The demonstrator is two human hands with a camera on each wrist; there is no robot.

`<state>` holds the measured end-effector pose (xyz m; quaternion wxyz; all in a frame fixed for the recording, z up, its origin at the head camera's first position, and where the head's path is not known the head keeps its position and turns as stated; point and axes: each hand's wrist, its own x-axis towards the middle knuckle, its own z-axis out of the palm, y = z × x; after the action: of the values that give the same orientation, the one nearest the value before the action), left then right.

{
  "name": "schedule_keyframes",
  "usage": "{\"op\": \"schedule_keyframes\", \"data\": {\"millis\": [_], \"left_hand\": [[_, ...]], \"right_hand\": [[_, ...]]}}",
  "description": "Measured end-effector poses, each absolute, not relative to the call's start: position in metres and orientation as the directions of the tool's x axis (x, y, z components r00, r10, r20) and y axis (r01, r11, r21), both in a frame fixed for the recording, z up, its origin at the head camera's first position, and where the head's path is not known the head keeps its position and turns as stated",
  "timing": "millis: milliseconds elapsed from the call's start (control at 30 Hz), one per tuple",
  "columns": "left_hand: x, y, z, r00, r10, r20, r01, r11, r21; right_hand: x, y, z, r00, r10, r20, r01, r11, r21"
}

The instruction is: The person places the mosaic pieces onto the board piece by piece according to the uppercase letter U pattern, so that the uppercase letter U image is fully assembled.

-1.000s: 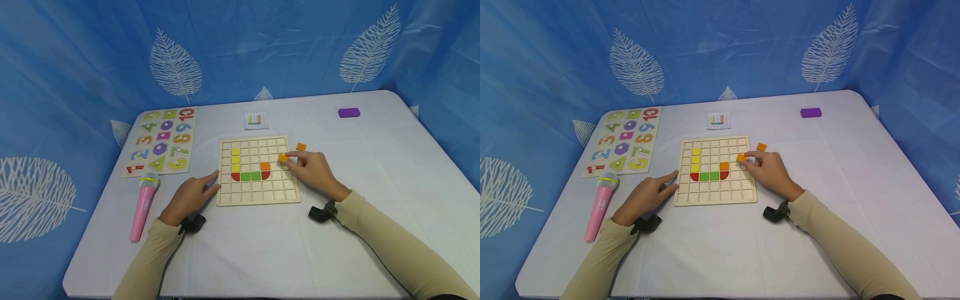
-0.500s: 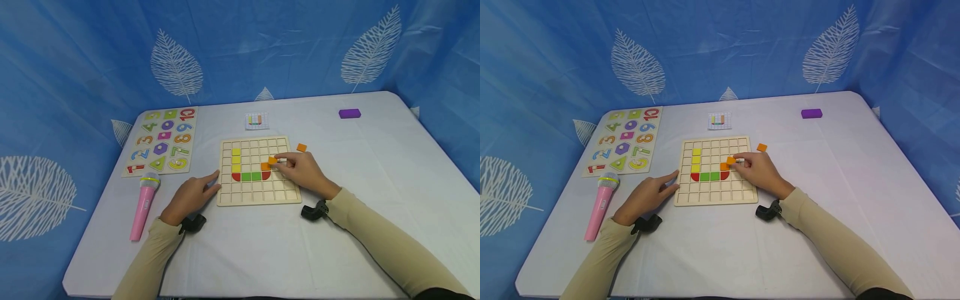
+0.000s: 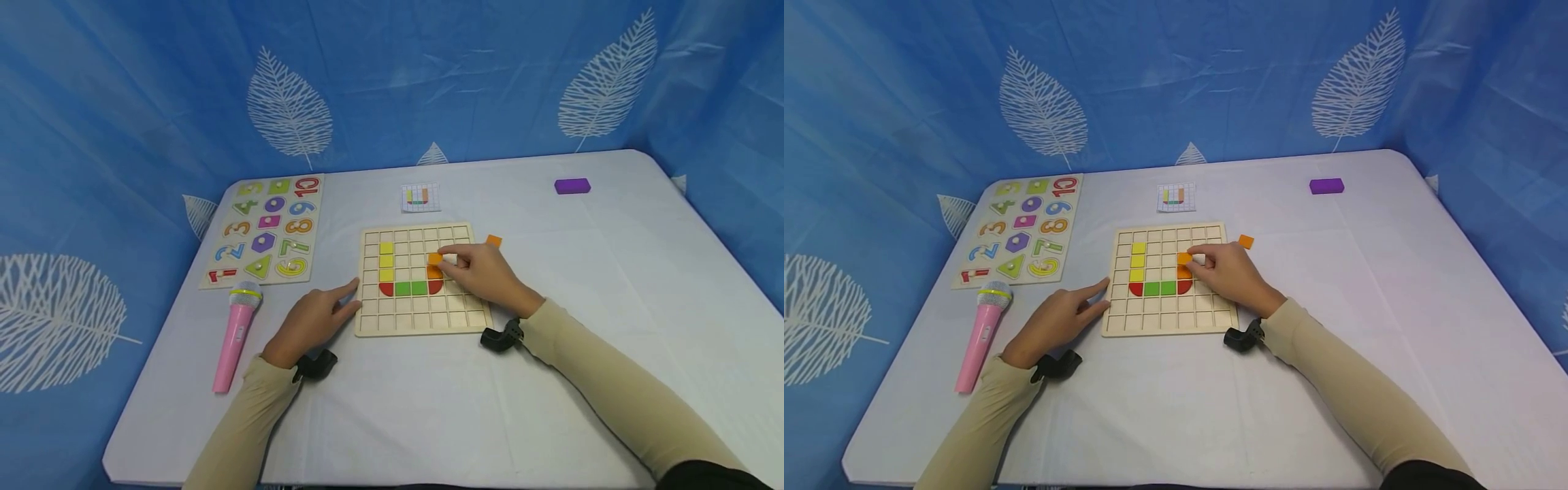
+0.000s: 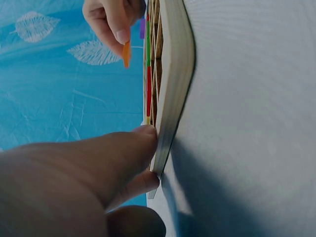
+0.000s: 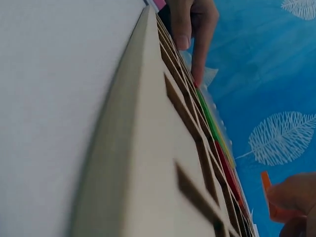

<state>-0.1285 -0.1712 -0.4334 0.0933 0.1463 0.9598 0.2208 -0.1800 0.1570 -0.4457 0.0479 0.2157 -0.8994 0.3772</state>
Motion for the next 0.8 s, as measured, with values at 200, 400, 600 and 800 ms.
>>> {"op": "schedule_keyframes", "data": {"millis": [200,400,600,800], "left_hand": [[-0.128,-0.171,-0.433,-0.941,0.318,-0.118,0.234,0.861,0.452],[-0.129,-0.17,-0.431,-0.939,0.32,-0.125,0.236,0.866,0.44],[-0.129,-0.17,-0.431,-0.938,0.325,-0.12,0.245,0.867,0.435],[-0.129,-0.169,-0.43,-0.937,0.324,-0.13,0.241,0.869,0.432]], "right_hand": [[-0.191,0.152,-0.445,-0.881,-0.399,0.253,-0.465,0.64,-0.612],[-0.197,0.152,-0.445,-0.888,-0.405,0.218,-0.449,0.658,-0.605],[-0.197,0.154,-0.446,-0.889,-0.403,0.217,-0.446,0.658,-0.607],[-0.197,0.154,-0.446,-0.887,-0.412,0.206,-0.448,0.667,-0.595]]}}
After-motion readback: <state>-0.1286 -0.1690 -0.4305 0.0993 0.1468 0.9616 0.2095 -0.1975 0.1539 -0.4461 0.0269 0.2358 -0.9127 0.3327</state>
